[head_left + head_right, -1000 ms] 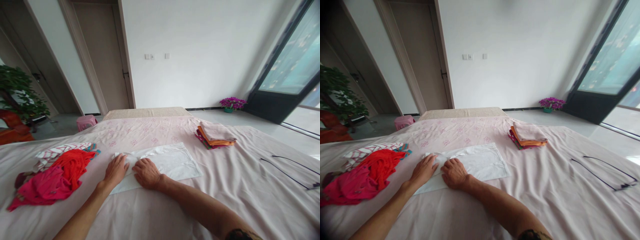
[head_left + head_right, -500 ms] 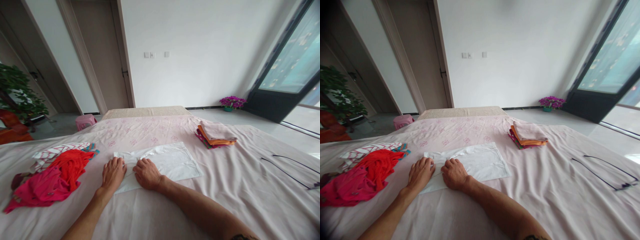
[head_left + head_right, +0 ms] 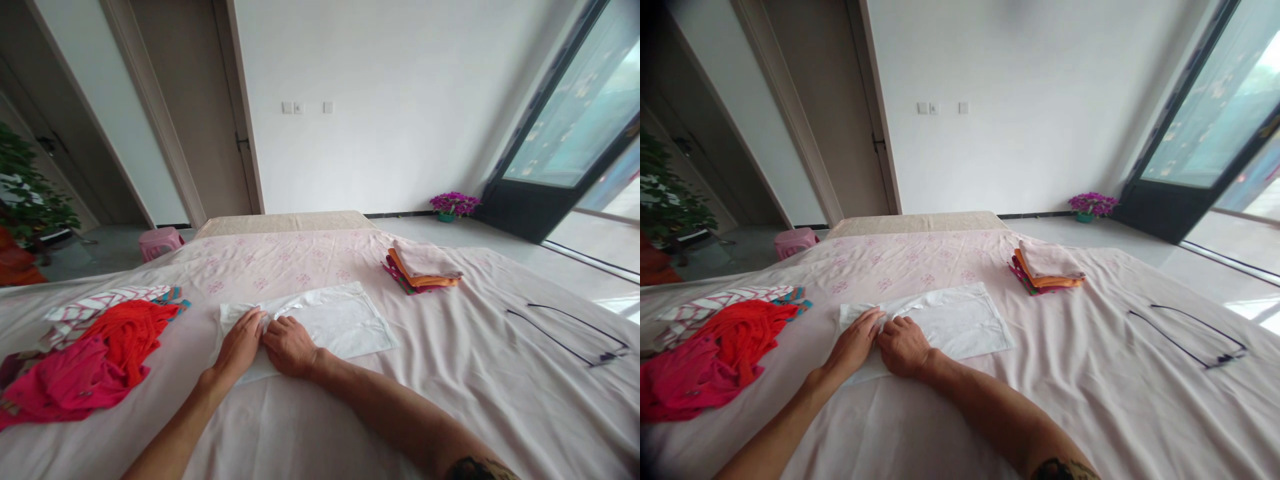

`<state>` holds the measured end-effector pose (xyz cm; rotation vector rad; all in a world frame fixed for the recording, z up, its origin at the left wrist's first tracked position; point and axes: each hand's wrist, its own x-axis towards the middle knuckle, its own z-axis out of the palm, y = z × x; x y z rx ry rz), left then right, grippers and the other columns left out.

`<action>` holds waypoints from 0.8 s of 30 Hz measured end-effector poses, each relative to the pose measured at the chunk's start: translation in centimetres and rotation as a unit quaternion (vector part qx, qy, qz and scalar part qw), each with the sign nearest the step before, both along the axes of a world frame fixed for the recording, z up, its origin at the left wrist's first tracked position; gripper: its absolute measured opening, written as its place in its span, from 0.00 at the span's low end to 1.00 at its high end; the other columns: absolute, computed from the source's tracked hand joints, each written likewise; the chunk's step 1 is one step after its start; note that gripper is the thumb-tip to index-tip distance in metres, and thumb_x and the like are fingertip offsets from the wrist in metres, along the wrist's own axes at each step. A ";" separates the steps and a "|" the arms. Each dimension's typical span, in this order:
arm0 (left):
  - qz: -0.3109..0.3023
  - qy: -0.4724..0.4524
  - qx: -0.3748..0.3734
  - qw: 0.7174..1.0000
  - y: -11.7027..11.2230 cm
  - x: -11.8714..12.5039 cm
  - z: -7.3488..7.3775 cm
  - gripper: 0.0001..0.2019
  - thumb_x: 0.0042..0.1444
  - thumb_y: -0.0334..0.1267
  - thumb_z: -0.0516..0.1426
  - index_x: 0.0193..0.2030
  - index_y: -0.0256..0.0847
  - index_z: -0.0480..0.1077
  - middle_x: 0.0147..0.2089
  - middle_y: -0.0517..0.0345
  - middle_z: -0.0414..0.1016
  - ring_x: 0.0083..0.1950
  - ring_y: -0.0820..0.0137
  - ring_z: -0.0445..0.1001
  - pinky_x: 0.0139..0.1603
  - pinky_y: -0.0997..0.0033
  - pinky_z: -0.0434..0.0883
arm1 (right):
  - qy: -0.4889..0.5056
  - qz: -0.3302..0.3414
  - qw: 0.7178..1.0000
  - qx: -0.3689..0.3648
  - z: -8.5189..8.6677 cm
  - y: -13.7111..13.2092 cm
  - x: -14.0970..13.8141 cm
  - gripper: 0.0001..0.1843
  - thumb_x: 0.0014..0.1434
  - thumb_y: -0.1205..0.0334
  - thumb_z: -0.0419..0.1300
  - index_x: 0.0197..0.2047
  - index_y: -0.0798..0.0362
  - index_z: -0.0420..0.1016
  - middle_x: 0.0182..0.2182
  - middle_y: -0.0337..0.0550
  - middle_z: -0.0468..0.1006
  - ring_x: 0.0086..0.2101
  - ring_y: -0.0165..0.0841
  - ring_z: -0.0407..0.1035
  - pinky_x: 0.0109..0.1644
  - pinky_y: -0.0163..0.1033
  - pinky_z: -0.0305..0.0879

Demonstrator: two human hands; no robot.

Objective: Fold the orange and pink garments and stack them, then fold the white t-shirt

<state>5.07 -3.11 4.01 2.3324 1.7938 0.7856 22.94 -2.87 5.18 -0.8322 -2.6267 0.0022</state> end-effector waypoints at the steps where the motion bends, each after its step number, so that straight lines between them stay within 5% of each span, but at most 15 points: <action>1: -0.009 -0.020 -0.008 1.000 0.2 0.3 -0.3 0.19 0.66 0.36 0.44 0.56 0.38 0.71 0.62 0.46 0.72 0.64 0.63 0.70 0.66 0.59 0.66 | 0.003 0.001 1.000 -0.004 0.0 0.0 0.1 0.04 0.61 0.64 0.58 0.37 0.53 0.74 0.39 0.45 0.75 0.39 0.36 0.63 0.43 0.41 0.57; 7: -0.027 -0.049 -0.013 0.998 0.1 0.4 -1.5 0.21 0.68 0.43 0.44 0.58 0.36 0.70 0.62 0.44 0.72 0.66 0.62 0.68 0.68 0.58 0.63 | 0.094 0.007 0.991 -0.090 0.5 0.2 1.7 0.09 0.62 0.67 0.57 0.42 0.50 0.78 0.38 0.41 0.78 0.40 0.34 0.68 0.47 0.38 0.62; 11: -0.003 -0.023 -0.005 1.000 -0.3 0.8 -1.2 0.20 0.64 0.47 0.51 0.57 0.39 0.69 0.63 0.46 0.72 0.66 0.61 0.67 0.69 0.57 0.62 | 0.154 -0.064 0.977 -0.134 1.0 1.3 4.9 0.12 0.63 0.68 0.56 0.44 0.50 0.79 0.39 0.42 0.79 0.41 0.33 0.71 0.48 0.35 0.63; 17: 0.047 0.051 -0.009 0.998 -0.1 3.7 1.2 0.16 0.57 0.43 0.58 0.49 0.37 0.72 0.50 0.46 0.78 0.55 0.58 0.73 0.60 0.60 0.66 | 0.040 -0.221 0.969 -0.102 2.2 4.1 11.8 0.17 0.61 0.70 0.54 0.47 0.49 0.80 0.44 0.45 0.79 0.46 0.37 0.70 0.51 0.39 0.60; 24: 0.117 0.045 -0.026 0.992 0.0 4.0 1.7 0.10 0.59 0.32 0.51 0.42 0.41 0.73 0.45 0.51 0.80 0.48 0.63 0.76 0.50 0.67 0.66 | -0.119 -0.284 0.951 -0.023 2.1 6.4 17.7 0.20 0.62 0.73 0.51 0.51 0.52 0.79 0.46 0.52 0.77 0.48 0.43 0.66 0.50 0.43 0.56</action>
